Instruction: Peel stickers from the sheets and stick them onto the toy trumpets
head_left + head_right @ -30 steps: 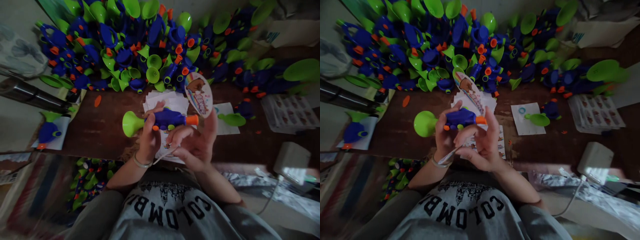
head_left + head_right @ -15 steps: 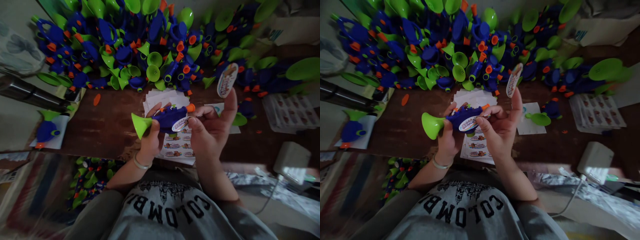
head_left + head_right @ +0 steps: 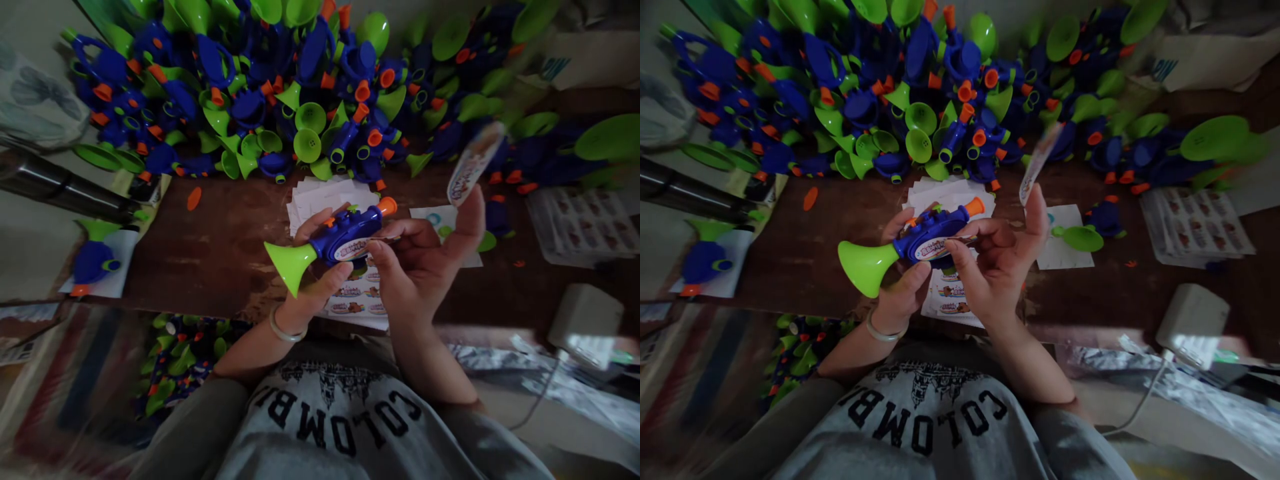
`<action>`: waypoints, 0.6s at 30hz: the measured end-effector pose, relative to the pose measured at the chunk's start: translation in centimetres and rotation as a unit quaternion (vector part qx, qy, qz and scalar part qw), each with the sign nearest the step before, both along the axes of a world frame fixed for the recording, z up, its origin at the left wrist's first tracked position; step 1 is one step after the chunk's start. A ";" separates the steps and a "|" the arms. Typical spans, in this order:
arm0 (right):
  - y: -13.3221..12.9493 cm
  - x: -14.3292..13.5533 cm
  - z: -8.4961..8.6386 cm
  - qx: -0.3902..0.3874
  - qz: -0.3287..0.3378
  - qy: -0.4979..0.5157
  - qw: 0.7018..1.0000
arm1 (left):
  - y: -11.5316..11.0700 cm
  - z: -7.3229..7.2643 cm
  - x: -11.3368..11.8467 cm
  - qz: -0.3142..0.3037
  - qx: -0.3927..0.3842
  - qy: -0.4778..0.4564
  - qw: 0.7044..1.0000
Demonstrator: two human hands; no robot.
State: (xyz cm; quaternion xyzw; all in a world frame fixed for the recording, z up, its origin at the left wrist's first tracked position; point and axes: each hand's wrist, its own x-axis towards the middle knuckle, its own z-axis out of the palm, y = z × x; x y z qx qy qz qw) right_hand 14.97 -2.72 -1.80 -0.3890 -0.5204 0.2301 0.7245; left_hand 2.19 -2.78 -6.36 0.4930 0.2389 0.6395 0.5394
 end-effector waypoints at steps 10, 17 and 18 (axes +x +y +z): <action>-0.1 -0.2 0.4 -0.022 -0.016 -0.001 1.000 | 0.0 0.6 0.3 0.008 -0.008 0.009 1.000; -0.2 -0.5 0.7 -0.031 -0.028 0.029 0.999 | -0.1 1.5 0.8 -0.001 -0.039 -0.012 0.999; -0.2 -0.5 0.7 -0.027 -0.028 0.033 0.999 | -0.1 1.4 0.9 -0.004 -0.039 -0.014 0.999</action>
